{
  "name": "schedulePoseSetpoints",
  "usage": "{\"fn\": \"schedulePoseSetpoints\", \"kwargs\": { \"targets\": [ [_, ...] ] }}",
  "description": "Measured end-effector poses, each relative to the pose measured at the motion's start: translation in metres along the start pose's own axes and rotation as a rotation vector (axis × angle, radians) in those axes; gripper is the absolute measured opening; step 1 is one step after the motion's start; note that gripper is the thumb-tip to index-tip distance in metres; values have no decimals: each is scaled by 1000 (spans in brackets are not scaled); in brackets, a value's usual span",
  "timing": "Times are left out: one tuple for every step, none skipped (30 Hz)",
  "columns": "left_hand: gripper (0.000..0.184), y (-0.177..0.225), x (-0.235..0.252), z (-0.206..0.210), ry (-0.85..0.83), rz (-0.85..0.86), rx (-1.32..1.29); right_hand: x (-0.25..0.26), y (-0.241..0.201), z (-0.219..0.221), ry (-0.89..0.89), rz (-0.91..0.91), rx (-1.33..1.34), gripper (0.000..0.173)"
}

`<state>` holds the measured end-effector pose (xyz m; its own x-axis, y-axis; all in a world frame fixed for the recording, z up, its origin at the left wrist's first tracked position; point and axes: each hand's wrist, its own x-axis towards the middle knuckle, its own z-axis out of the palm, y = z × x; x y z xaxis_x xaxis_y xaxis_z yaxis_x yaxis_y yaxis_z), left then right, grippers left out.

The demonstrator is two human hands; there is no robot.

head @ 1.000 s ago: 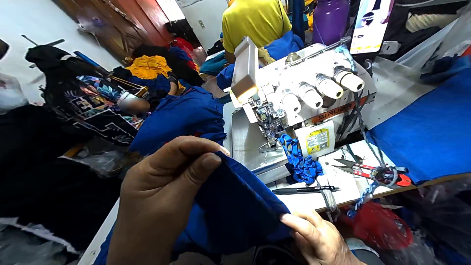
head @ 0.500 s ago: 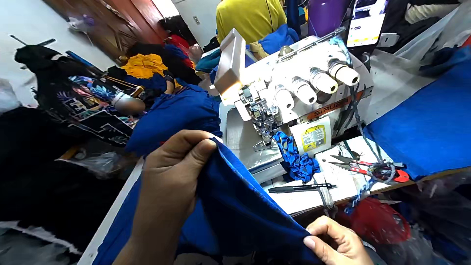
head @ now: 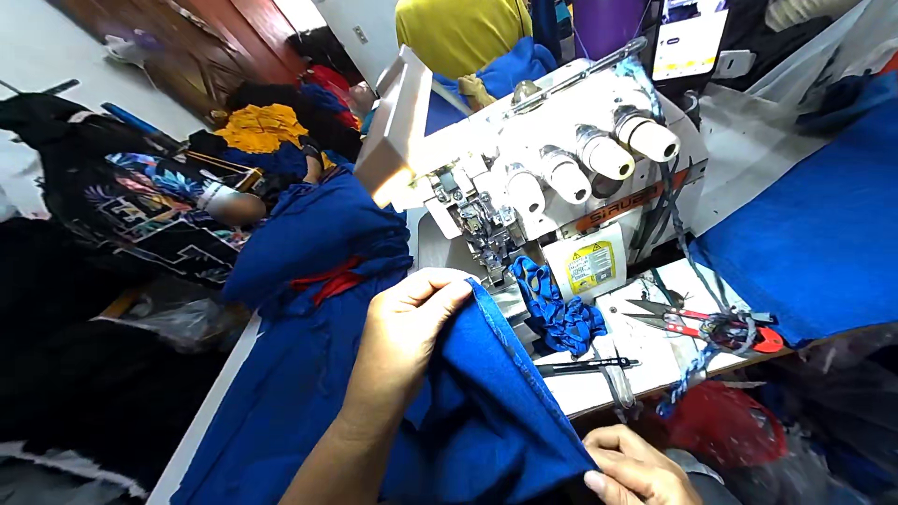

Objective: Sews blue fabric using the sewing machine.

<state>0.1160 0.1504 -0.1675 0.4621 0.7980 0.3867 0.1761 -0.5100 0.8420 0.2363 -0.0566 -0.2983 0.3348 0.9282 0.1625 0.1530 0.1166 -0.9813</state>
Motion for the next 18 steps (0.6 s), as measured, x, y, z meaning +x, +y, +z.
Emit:
{"fn": "schedulePoseSetpoints", "kwargs": {
  "targets": [
    [23, -1, 0, 0, 8, -4, 13, -1, 1, -1, 22, -48, -46, 19],
    [24, -2, 1, 0, 12, -4, 20, -1, 2, -3, 38, -81, -67, 18],
    [24, -3, 0, 0, 12, -7, 25, -2, 2, -4, 54, -90, -71, 18],
    [24, -2, 0, 0, 15, -11, 28, -2, 1, -4, 68, -81, -61, 16],
    [23, -2, -1, 2, 25, -20, 26, -2, 0, -3, 67, -54, -24, 14],
    [22, -2, -1, 3, 27, -24, 30, -3, -2, -1, 28, -3, 43, 13],
    [20, -3, -1, 4, 26, -23, 40, -3, -3, 1, -36, 58, 117, 13],
    [19, -5, -1, 5, 22, -19, 51, -3, -4, 2, -103, 119, 188, 15],
    [17, -7, 0, 6, 17, -11, 62, -3, -4, 3, -168, 180, 245, 19],
    [15, -9, 0, 7, 2, 3, 77, -2, -4, 3, -222, 240, 275, 22],
    [14, -11, 1, 7, -10, 24, 91, -1, -4, 3, -258, 290, 288, 26],
    [14, -12, 1, 7, -22, 47, 97, -1, -4, 3, -261, 309, 283, 27],
    [14, -14, 2, 7, -34, 72, 101, -1, -5, 3, -237, 298, 259, 24],
    [13, -16, 3, 7, -41, 95, 110, -1, -6, 3, -214, 267, 218, 21],
    [12, -18, 4, 8, -46, 115, 119, -2, -6, 2, -197, 216, 172, 20],
    [12, -19, 5, 8, -47, 126, 128, -2, -6, 1, -179, 152, 129, 19],
    [11, -19, 5, 9, -46, 127, 132, -3, -4, 1, -160, 78, 97, 19],
    [11, -19, 6, 9, -41, 124, 143, -4, -3, 2, -152, 12, 87, 20]
  ]
}}
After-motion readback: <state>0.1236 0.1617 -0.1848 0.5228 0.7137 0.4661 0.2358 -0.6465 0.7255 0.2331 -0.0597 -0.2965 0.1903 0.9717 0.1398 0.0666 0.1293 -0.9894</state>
